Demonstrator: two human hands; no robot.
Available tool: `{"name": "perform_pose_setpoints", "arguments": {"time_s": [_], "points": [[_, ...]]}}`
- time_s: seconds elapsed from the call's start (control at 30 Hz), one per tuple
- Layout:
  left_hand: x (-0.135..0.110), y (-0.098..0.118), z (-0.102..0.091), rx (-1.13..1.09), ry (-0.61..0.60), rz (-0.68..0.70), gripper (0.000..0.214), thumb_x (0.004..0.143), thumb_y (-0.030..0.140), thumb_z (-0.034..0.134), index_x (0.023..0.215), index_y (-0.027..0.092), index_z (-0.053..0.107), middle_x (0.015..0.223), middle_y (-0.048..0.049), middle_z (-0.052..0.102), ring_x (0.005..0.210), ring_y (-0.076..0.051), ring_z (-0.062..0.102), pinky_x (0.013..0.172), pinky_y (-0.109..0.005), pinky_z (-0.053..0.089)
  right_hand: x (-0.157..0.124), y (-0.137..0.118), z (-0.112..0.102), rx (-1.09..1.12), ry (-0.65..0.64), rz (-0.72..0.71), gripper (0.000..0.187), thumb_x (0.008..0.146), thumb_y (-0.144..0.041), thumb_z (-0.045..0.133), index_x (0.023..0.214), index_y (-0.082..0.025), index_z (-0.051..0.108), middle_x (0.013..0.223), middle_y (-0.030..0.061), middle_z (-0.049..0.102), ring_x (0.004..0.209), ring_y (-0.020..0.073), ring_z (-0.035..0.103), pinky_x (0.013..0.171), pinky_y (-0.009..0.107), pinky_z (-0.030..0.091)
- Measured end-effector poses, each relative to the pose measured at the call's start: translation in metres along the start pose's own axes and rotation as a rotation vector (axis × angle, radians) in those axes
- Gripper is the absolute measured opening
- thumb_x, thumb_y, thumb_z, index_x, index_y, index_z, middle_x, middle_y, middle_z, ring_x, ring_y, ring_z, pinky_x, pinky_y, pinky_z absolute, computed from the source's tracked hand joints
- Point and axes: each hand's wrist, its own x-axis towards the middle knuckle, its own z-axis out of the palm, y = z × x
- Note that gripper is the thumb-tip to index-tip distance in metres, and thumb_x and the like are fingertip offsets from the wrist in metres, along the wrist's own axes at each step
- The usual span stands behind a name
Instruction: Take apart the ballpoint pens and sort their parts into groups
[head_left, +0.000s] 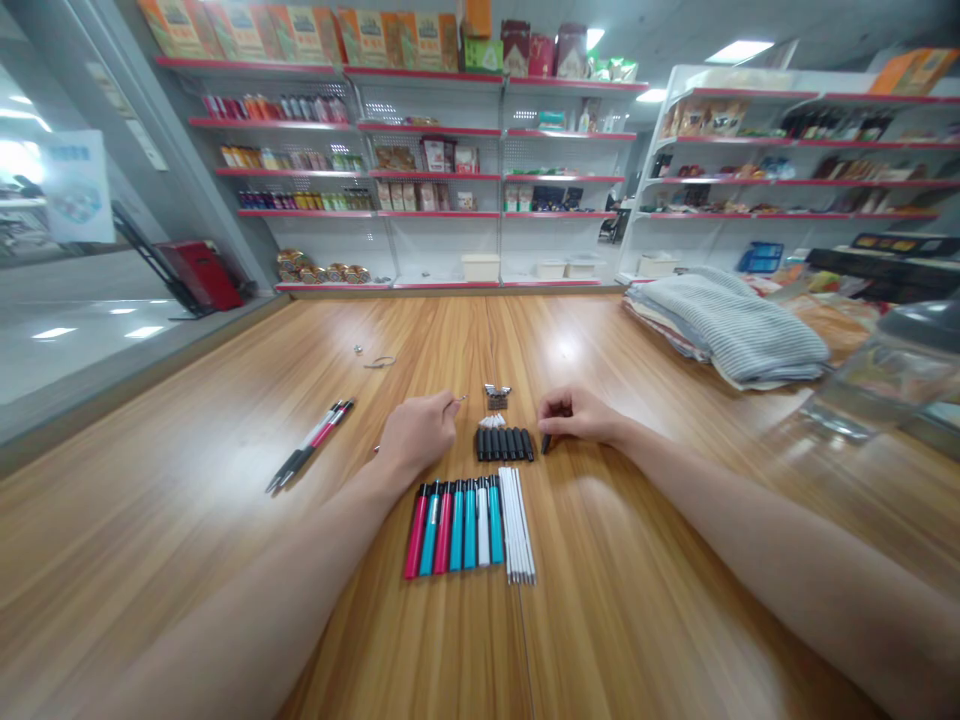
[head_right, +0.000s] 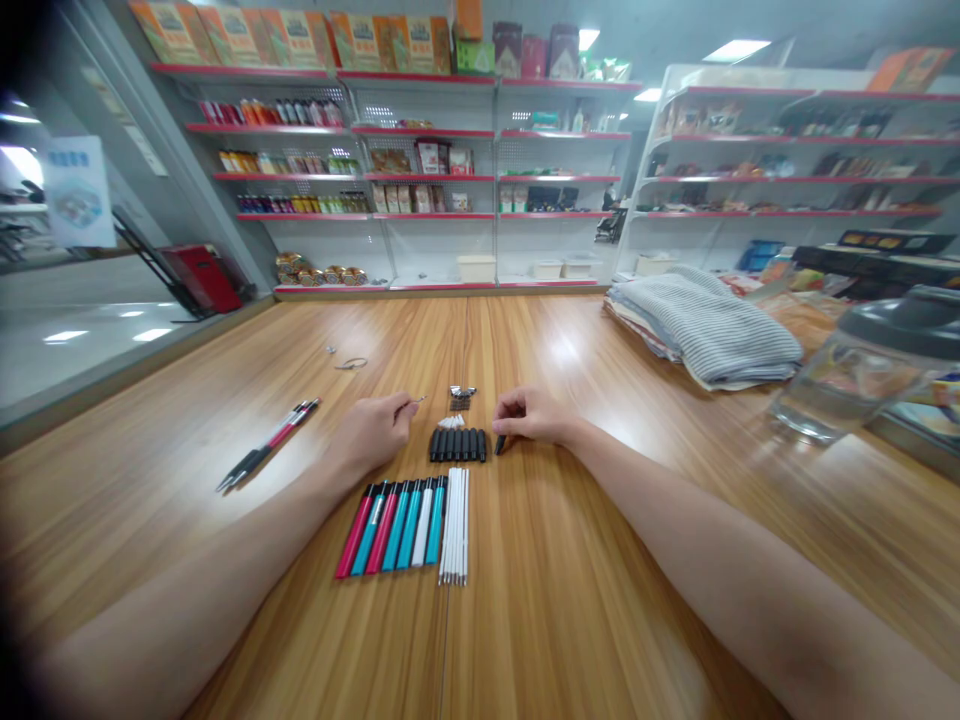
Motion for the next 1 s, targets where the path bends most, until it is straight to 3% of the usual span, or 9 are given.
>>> {"name": "perform_pose_setpoints", "arguments": {"time_s": [0.23, 0.33, 0.73, 0.9, 1.0], "points": [[-0.0001, -0.0026, 0.0035, -0.01, -0.002, 0.0, 0.036, 0.094, 0.041, 0.034, 0.082, 0.021, 0.06, 0.084, -0.0061, 0.07, 0.076, -0.021, 0.063, 0.064, -0.028, 0.034, 0.0023, 0.0, 0.006, -0.301, 0.124, -0.082, 0.026, 0.084, -0.036, 0.054, 0.082, -0.012, 0.066, 0.065, 0.0018, 0.06, 0.055, 0.0094, 0.048, 0.051, 0.021, 0.034], [0.0, -0.0028, 0.0038, -0.013, -0.011, -0.013, 0.035, 0.093, 0.041, 0.035, 0.083, 0.021, 0.062, 0.085, -0.0066, 0.07, 0.078, -0.021, 0.063, 0.065, -0.028, 0.035, 0.0027, 0.0026, 0.0043, -0.37, 0.175, -0.086, 0.021, 0.083, -0.026, 0.051, 0.084, -0.012, 0.067, 0.067, 0.0017, 0.061, 0.056, 0.0094, 0.048, 0.053, 0.022, 0.035], [0.0001, -0.0027, 0.0035, -0.022, -0.001, 0.003, 0.037, 0.094, 0.04, 0.034, 0.084, 0.021, 0.063, 0.082, -0.0068, 0.069, 0.077, -0.022, 0.063, 0.064, -0.028, 0.035, -0.0012, 0.0001, 0.0039, -0.365, 0.036, -0.169, 0.025, 0.067, -0.008, 0.051, 0.085, -0.013, 0.067, 0.064, -0.0018, 0.053, 0.056, 0.0079, 0.043, 0.052, 0.02, 0.033], [0.0001, -0.0024, 0.0036, -0.01, -0.003, 0.004, 0.036, 0.094, 0.04, 0.033, 0.085, 0.022, 0.063, 0.083, -0.0066, 0.069, 0.078, -0.022, 0.063, 0.063, -0.028, 0.034, 0.0003, 0.003, 0.0051, -0.36, 0.084, -0.153, 0.029, 0.067, -0.01, 0.053, 0.093, -0.013, 0.064, 0.064, -0.0032, 0.052, 0.053, 0.0072, 0.041, 0.051, 0.02, 0.032], [-0.0003, -0.0013, 0.0022, -0.003, -0.008, 0.002, 0.036, 0.094, 0.04, 0.033, 0.084, 0.022, 0.062, 0.083, -0.006, 0.07, 0.077, -0.022, 0.063, 0.064, -0.028, 0.035, 0.001, 0.0039, 0.0054, -0.414, 0.117, -0.136, 0.023, 0.067, -0.012, 0.054, 0.088, -0.013, 0.064, 0.062, -0.0029, 0.053, 0.052, 0.0075, 0.042, 0.05, 0.02, 0.032]]}}
